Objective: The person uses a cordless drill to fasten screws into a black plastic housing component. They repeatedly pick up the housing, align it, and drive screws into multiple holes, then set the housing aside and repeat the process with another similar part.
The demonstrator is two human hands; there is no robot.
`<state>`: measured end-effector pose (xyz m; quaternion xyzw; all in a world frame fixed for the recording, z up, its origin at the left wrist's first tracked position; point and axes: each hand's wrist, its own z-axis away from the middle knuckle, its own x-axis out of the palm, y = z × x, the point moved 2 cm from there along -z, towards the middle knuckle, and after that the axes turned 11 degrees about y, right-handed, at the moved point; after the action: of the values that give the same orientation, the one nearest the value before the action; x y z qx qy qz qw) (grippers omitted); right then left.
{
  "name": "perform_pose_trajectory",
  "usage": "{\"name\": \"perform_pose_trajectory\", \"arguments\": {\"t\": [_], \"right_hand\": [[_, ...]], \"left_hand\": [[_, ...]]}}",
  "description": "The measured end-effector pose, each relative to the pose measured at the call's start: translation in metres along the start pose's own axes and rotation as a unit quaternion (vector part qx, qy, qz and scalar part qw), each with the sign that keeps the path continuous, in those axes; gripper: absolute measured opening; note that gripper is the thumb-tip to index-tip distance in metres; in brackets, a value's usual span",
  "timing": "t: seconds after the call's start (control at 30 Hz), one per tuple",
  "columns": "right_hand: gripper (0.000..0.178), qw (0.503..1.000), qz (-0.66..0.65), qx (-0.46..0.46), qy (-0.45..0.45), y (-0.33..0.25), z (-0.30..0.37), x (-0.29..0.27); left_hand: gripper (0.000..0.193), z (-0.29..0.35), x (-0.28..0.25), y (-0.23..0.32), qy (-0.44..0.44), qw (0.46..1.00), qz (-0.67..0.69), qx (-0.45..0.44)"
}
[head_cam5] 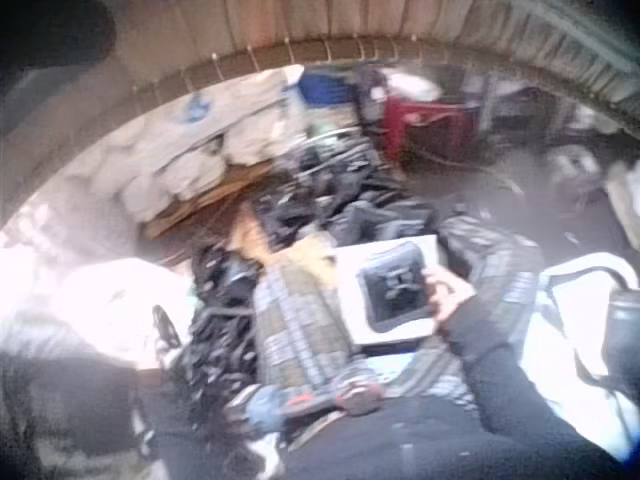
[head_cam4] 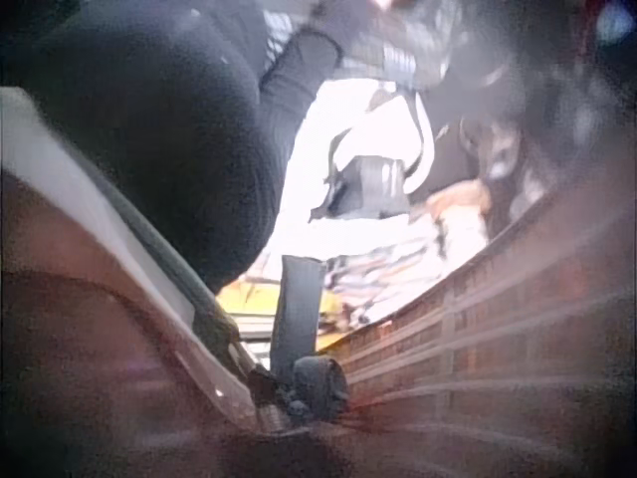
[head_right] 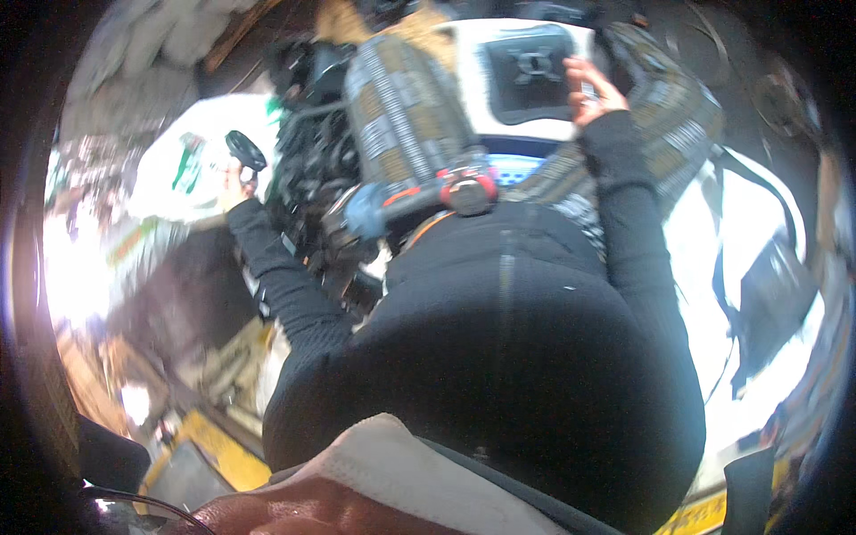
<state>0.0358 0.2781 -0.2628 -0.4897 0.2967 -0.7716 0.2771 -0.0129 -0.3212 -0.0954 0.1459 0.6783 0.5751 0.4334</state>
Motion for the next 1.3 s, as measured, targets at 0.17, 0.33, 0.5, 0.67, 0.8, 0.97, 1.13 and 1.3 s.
{"name": "perform_pose_trajectory", "arguments": {"t": [0.17,0.33,0.5,0.67,0.8,0.97,1.13,1.3], "right_hand": [[0.029,0.958,-0.242,0.101,0.115,-0.008,-0.003,0.016],[0.037,0.968,-0.172,0.021,0.18,-0.019,0.013,0.032],[0.035,0.972,-0.185,0.051,0.136,-0.022,0.018,0.04],[0.037,0.958,-0.253,0.09,0.1,-0.027,0.02,0.046],[0.041,0.93,-0.342,0.132,0.028,-0.03,0.022,0.05],[0.044,0.867,-0.437,0.203,-0.129,-0.029,0.022,0.073],[0.043,0.895,-0.385,0.214,-0.075,-0.031,0.035,0.081],[0.041,0.874,-0.408,0.236,-0.115,-0.027,0.044,0.102]], "left_hand": [[0.013,0.138,0.221,0.134,-0.318,0.782,-0.032,0.536],[0.019,0.225,0.332,0.081,-0.398,0.639,-0.119,0.647],[0.02,0.227,0.351,0.07,-0.424,0.633,-0.156,0.629],[0.036,0.207,0.282,0.114,-0.469,0.692,-0.18,0.519],[0.067,0.199,0.172,0.111,-0.714,0.575,-0.324,0.233],[0.081,0.238,0.162,0.074,-0.542,0.664,-0.407,0.315],[0.042,0.207,0.147,0.12,-0.546,0.727,-0.199,0.364],[0.027,0.214,0.161,0.172,-0.509,0.786,-0.127,0.328]]}}
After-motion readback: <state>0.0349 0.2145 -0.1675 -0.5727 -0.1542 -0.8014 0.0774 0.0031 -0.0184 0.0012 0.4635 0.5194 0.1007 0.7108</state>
